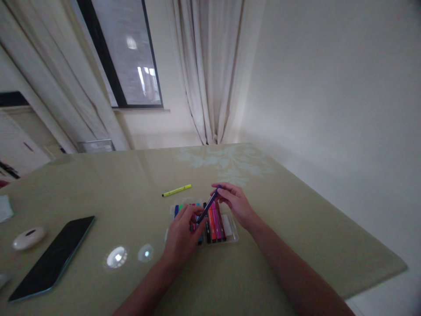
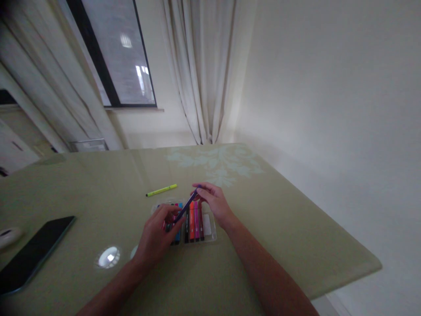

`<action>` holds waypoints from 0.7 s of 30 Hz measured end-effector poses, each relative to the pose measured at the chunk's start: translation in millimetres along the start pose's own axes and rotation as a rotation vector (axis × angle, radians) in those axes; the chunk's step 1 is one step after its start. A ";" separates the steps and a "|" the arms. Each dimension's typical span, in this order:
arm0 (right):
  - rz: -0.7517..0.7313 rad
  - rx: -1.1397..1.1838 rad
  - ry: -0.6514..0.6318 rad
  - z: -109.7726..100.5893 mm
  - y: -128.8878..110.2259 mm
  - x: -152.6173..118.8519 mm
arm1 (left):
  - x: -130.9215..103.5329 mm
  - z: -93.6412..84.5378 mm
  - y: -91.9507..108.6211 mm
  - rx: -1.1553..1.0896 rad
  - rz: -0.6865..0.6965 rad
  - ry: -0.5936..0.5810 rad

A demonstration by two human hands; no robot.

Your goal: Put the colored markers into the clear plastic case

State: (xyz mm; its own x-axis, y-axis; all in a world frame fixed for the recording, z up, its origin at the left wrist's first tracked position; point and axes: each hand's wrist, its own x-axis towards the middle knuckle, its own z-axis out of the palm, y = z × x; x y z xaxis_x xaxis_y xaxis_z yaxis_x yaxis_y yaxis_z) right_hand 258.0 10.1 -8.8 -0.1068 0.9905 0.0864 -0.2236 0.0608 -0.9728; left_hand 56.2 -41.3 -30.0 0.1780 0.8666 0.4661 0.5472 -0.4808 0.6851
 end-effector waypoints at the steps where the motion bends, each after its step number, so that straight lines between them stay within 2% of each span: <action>1: 0.004 0.001 -0.002 -0.7 -0.3 0.0 | -0.2 0.2 0.5 0.006 0.003 -0.001; 14: -0.058 0.009 0.076 -5.7 6.7 6.3 | -3.4 2.9 -1.3 0.002 0.013 -0.102; 21: -0.061 -0.014 0.058 -4.1 7.1 6.0 | -5.1 4.5 -4.0 -0.021 0.011 -0.133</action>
State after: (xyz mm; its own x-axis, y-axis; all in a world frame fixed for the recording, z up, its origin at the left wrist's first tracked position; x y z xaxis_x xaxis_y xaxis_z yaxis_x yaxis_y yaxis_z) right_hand 259.7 17.0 -16.0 -0.0372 0.9904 0.1331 -0.2143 0.1222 -0.9691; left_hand 56.8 -43.2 -37.5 0.2920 0.8705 0.3962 0.5277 -0.4922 0.6923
